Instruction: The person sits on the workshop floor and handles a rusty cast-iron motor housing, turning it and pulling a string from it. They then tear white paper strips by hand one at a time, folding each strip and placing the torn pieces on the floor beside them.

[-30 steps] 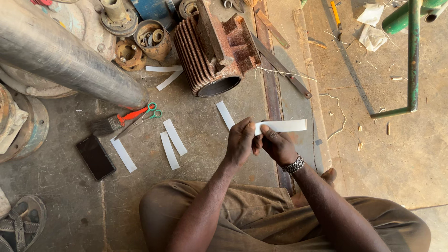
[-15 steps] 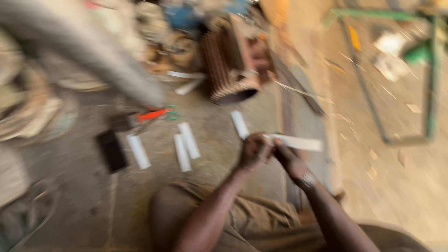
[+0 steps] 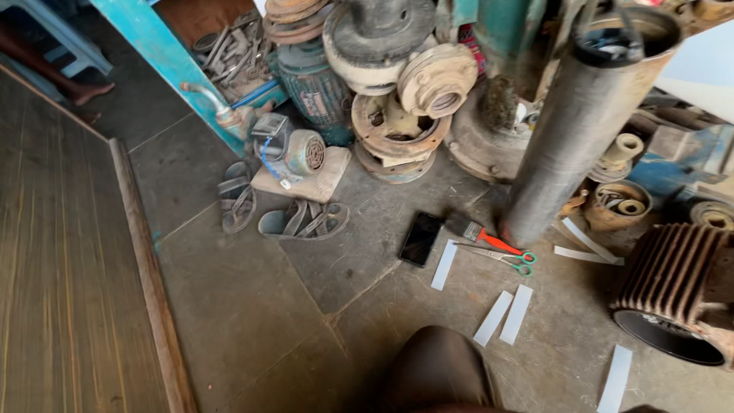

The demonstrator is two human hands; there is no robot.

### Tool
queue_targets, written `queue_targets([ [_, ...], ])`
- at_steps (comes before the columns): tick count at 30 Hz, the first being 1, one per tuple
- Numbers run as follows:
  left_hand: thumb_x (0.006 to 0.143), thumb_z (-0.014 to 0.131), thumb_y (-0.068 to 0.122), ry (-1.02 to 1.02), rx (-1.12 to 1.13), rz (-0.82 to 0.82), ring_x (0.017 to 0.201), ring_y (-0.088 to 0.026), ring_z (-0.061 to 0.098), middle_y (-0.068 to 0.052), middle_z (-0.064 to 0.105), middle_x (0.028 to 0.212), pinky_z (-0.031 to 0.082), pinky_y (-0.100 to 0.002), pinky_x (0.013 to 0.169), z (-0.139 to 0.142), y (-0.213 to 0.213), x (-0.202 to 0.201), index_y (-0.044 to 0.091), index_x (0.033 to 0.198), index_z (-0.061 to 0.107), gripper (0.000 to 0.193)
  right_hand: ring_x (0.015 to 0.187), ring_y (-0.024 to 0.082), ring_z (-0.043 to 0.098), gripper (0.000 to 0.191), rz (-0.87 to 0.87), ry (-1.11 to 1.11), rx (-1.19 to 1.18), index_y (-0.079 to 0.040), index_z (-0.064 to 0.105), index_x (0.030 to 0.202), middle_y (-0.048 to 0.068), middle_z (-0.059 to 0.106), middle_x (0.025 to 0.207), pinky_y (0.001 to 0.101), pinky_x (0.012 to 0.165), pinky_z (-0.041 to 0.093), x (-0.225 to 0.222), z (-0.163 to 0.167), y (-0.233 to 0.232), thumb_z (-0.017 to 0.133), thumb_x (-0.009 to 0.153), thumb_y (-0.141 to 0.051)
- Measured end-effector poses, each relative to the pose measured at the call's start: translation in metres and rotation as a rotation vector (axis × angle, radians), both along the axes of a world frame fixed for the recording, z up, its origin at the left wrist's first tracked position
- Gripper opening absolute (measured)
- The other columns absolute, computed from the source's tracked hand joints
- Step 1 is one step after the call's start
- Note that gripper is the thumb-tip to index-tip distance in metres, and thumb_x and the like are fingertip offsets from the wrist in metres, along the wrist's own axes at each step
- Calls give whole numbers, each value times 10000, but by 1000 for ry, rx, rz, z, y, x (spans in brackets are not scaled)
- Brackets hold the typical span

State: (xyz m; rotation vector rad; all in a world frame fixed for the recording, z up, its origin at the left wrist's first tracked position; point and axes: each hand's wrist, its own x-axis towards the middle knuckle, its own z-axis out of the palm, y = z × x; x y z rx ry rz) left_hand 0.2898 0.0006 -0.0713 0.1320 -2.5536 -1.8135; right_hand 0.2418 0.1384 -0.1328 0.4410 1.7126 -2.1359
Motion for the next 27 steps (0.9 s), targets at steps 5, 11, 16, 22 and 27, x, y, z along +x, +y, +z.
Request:
queue_targets([
  [5,970,692,420,-23,-110,46,931,-294,581,-161,587,1058,510,-431,697,3,14,-6,69,1191,528,446,788,206,583,233,9,-8,29,-90,570,1060,47,560,862,404,769,516,9,15,-31,546,1065,-321],
  [11,941,729,408,11,-213,84,1039,-353,590,-199,589,1163,524,-485,765,-56,76,-30,78,1277,517,516,741,192,579,204,28,-50,35,-126,572,1026,30,546,820,379,720,515,26,11,81,576,1026,-329],
  [16,917,761,397,-3,-424,212,1129,-403,597,-231,590,1250,535,-530,821,-100,47,-33,86,1349,508,589,727,199,675,271,214,-156,85,-61,657,1101,94,715,898,360,671,577,35,-1,112,604,992,-303],
  [22,708,882,376,-33,-769,241,1129,-408,583,-260,569,1237,496,-537,923,-80,44,-24,34,1295,500,779,668,122,691,248,432,-120,127,-87,628,1067,16,707,882,274,590,576,29,2,105,567,1021,-323],
  [27,848,829,271,-284,-737,145,1120,-359,655,-201,654,1181,530,-505,976,-81,57,-17,13,1339,490,650,650,122,675,258,424,-76,136,-81,640,1065,15,713,866,284,572,568,28,2,111,595,1011,-329],
])
